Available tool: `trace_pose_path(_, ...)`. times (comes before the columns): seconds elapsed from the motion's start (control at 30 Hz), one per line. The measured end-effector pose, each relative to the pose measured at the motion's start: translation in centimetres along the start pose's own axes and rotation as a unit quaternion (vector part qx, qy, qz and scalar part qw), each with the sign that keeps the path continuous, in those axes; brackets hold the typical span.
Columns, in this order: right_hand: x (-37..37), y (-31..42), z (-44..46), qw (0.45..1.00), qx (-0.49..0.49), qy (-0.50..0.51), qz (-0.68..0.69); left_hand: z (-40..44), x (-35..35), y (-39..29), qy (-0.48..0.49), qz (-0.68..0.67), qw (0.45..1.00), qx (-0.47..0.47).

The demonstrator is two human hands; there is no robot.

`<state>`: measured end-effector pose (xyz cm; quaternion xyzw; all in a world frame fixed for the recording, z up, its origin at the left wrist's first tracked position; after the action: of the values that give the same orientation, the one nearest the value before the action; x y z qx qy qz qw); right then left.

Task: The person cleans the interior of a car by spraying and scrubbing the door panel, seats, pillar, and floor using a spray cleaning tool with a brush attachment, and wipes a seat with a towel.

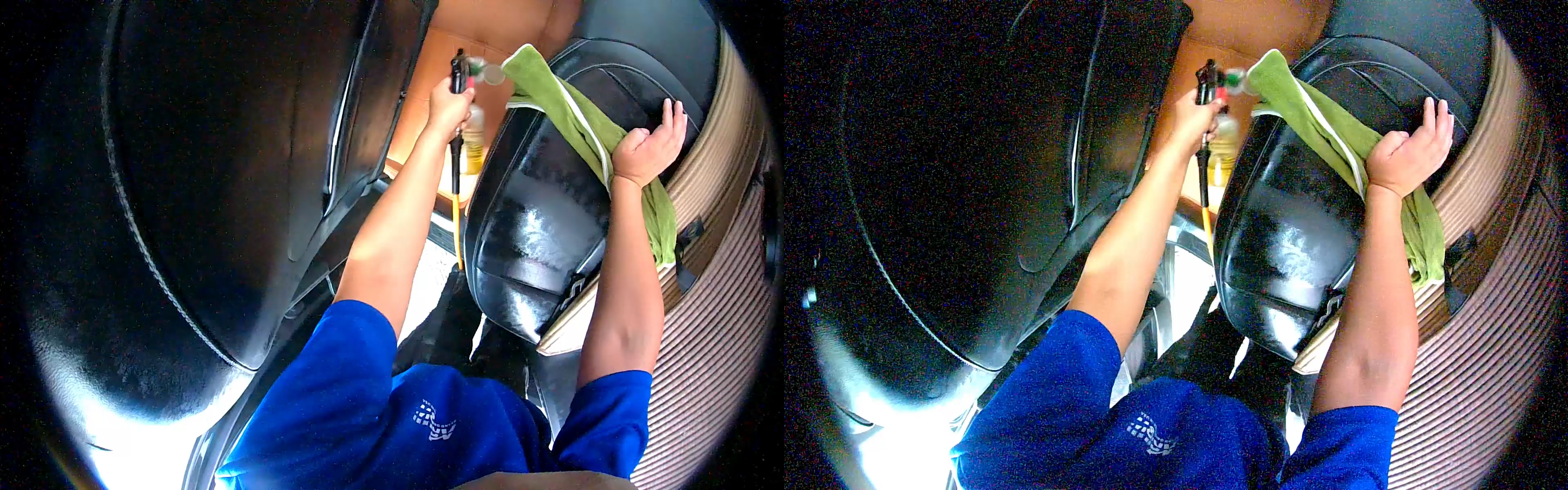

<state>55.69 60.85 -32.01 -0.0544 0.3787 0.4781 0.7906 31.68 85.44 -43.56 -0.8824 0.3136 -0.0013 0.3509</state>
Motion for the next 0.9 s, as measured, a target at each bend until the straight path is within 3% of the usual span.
trace_pose_path(0.1, 0.1, 0.0, -0.1, 1.000, -0.011, -0.005, 0.001, -0.9, 2.5, -1.1, 0.096, -0.002, 0.995, 0.000)
trace_pose_path(0.17, 0.1, -0.1, -0.2, 1.000, -0.010, -0.009, 0.002, -1.8, 3.2, -0.5, 0.137, 0.015, 0.989, -0.050)
trace_pose_path(0.27, 0.1, -0.2, -0.2, 1.000, -0.008, -0.009, 0.002, -1.7, 1.5, -0.4, 0.157, 0.037, 0.983, -0.086)
trace_pose_path(0.37, 0.1, -0.1, -0.2, 1.000, -0.008, -0.006, -0.002, -1.2, -1.0, -0.9, 0.088, 0.018, 0.992, -0.085)
trace_pose_path(0.43, 0.1, -0.2, -0.3, 1.000, -0.007, -0.006, -0.004, -0.7, -2.5, -1.2, -0.020, -0.040, 0.999, -0.019)
trace_pose_path(0.5, 0.2, -0.1, -0.2, 1.000, -0.008, -0.008, -0.006, -0.4, -2.4, -0.6, 0.006, -0.040, 0.998, -0.047)
trace_pose_path(0.6, 0.1, -0.1, -0.2, 1.000, -0.008, -0.006, -0.007, -2.7, -0.8, 0.7, 0.133, 0.038, 0.983, -0.124)
trace_pose_path(0.77, 0.1, -0.2, -0.3, 1.000, -0.002, 0.000, -0.004, -1.5, -3.9, 2.9, 0.013, -0.091, 0.993, -0.074)
trace_pose_path(0.8, 0.2, -0.2, -0.3, 1.000, -0.002, 0.002, -0.004, -1.6, -4.4, 3.0, -0.032, -0.067, 0.995, -0.069)
trace_pose_path(0.9, 0.3, -0.3, -0.4, 1.000, -0.003, -0.003, -0.002, -3.1, -3.6, 4.2, 0.033, 0.035, 0.993, -0.107)
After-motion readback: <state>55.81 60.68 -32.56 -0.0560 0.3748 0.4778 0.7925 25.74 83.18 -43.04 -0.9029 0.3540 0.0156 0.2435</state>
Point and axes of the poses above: each hand's wrist, its own z-axis towards the middle knuckle, its own x-axis out of the palm, y = z × x, the point moved 8 cm from there along z, towards the middle knuckle, and after that the axes turned 11 degrees about -x, right-handed, at the moved point
